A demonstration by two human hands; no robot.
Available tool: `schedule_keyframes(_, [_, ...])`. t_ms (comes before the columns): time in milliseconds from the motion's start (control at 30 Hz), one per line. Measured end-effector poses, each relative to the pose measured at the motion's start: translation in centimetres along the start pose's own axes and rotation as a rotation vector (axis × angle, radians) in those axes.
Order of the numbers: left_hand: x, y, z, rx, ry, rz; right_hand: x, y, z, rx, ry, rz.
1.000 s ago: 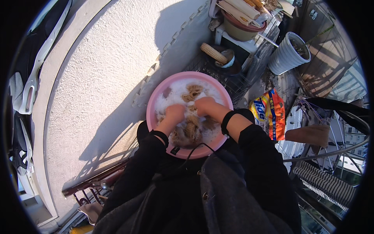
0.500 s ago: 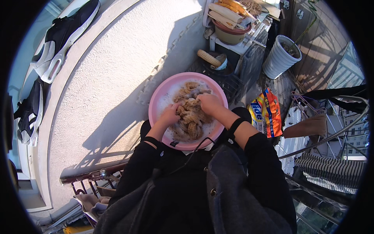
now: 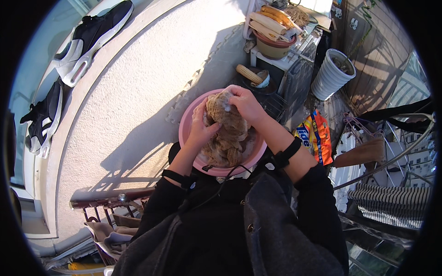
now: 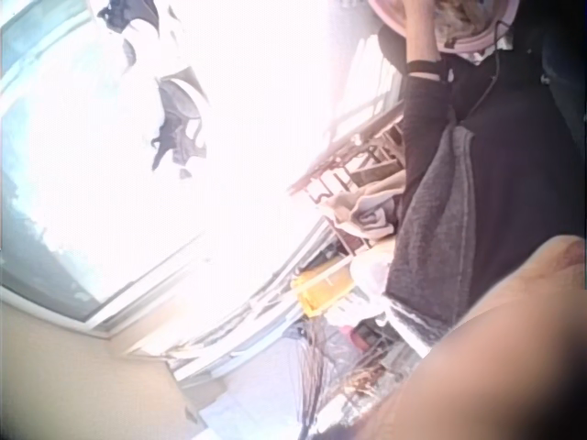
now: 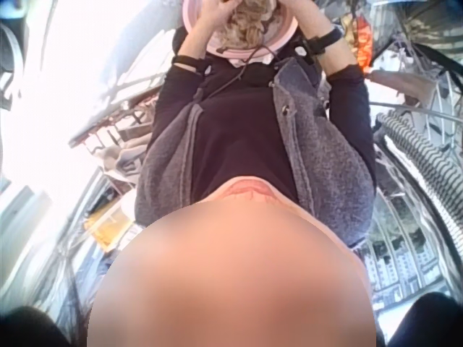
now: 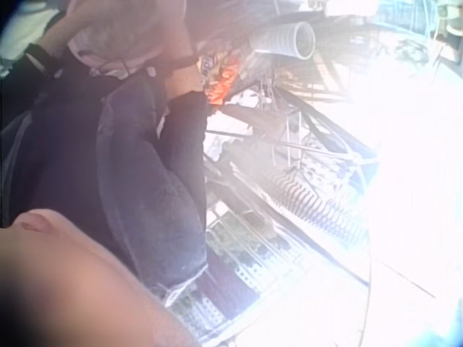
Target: The person hand-washes a brown knitted garment in a pink basin filled with soapy water. They repeatedly submerge, agitate, and wring the item, then lift and squeeze it to remove excess water. The garment remains in the basin at the end of the clip.
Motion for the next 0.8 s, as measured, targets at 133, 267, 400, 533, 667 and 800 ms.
schedule_keyframes(133, [0.0,0.0,-1.3,0.073,0.021,-0.027,-1.5,0.2,-1.2,-0.019,0.1,-0.227])
schedule_keyframes(267, [3.1,0.9,-0.6,0.165,-0.388,0.358,-4.2,-0.6,-1.3,-0.087,0.097,-0.048])
schedule_keyframes(400, [3.3,0.7,-0.3,-0.002,-0.477,0.729,-4.8,-0.1,0.3,-0.058,-0.119,0.442])
schedule_keyframes(533, [2.5,0.8,-0.5,-0.117,-0.516,0.968,-5.2,1.5,1.6,0.009,-0.233,0.718])
schedule_keyframes(667, [2.0,1.1,-1.0,-0.067,-0.515,1.008,-6.2,1.3,1.0,-0.047,-0.13,0.823])
schedule_keyframes(800, [3.0,0.2,-0.7,-0.028,-0.54,0.835,-5.4,0.0,0.5,-0.234,-0.217,0.95])
Point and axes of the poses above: each hand's wrist, its own z-axis away from the middle knuckle, its own y-axis out of the palm, x = y × z, the point moved 6 cm from there along -z, towards the middle knuckle, and after that the axes turned 9 degrees about y, right-handed, at the moved point
